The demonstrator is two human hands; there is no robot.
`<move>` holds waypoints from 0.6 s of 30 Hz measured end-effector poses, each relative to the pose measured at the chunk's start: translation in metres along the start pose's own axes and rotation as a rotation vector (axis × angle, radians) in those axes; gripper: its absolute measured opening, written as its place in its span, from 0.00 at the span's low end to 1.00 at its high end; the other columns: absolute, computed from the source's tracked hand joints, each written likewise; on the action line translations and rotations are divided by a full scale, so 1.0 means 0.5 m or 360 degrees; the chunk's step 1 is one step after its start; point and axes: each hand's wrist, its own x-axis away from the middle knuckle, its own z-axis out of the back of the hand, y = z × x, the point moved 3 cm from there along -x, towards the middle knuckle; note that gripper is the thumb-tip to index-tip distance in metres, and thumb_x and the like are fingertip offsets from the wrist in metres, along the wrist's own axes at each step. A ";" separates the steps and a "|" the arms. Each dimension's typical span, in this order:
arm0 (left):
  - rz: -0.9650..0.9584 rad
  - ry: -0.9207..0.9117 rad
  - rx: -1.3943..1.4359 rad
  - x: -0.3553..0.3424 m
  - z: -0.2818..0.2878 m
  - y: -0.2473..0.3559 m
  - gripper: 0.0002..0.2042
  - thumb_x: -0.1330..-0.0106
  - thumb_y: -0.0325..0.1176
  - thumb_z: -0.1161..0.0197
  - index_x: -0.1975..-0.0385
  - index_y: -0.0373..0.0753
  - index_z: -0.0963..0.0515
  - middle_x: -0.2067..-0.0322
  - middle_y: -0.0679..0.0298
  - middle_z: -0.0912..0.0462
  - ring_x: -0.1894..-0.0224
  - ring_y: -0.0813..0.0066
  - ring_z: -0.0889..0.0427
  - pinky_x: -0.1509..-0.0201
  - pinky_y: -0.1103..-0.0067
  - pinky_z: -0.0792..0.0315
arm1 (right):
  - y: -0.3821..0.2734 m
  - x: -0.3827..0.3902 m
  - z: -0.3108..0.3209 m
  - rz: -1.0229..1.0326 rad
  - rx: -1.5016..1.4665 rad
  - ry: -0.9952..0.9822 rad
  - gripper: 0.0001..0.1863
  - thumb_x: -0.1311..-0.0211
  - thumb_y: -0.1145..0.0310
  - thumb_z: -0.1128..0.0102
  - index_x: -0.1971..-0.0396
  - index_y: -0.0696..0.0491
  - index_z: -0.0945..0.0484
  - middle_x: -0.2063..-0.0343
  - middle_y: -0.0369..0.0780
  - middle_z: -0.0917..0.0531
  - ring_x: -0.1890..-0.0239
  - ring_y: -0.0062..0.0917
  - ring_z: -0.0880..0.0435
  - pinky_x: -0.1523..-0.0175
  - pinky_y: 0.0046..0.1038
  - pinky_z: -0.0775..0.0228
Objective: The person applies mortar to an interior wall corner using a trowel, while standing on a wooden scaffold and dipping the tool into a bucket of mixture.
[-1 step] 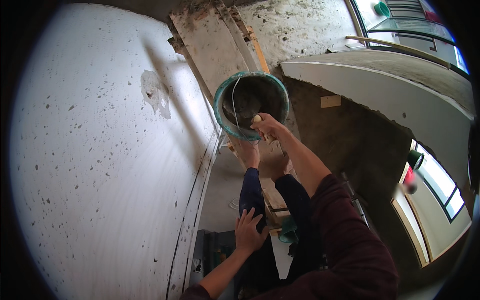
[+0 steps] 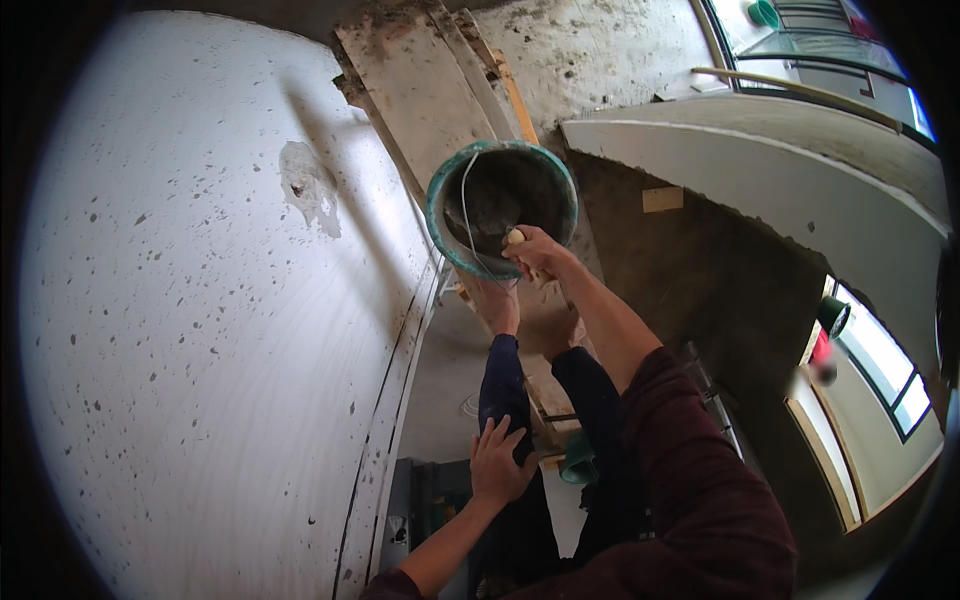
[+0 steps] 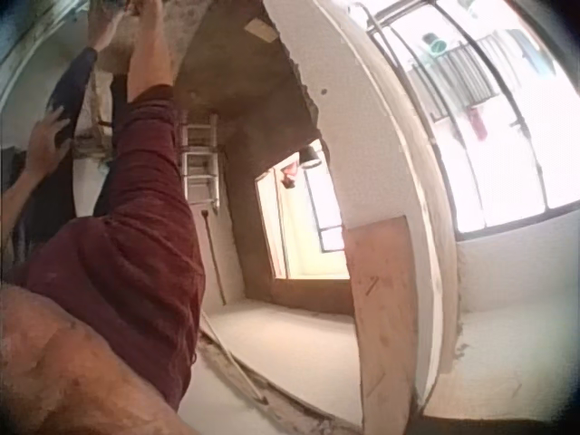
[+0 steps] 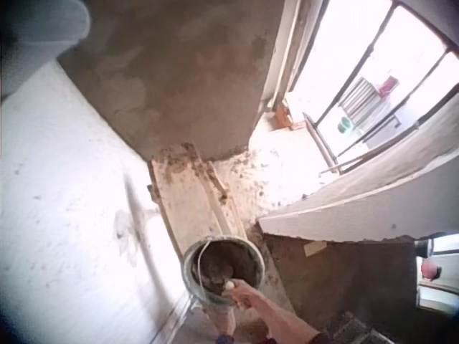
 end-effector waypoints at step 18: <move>-0.0170 0.0200 -0.0166 0.011 0.011 0.037 0.26 0.42 0.48 0.39 0.45 0.43 0.29 0.37 0.54 0.39 0.33 0.51 0.45 0.33 0.55 0.51 | 0.046 0.297 0.142 0.0396 0.0022 -0.0179 0.16 0.53 0.72 0.38 0.61 0.52 0.28 0.80 0.32 0.26 0.83 0.15 0.27 0.80 0.21 0.34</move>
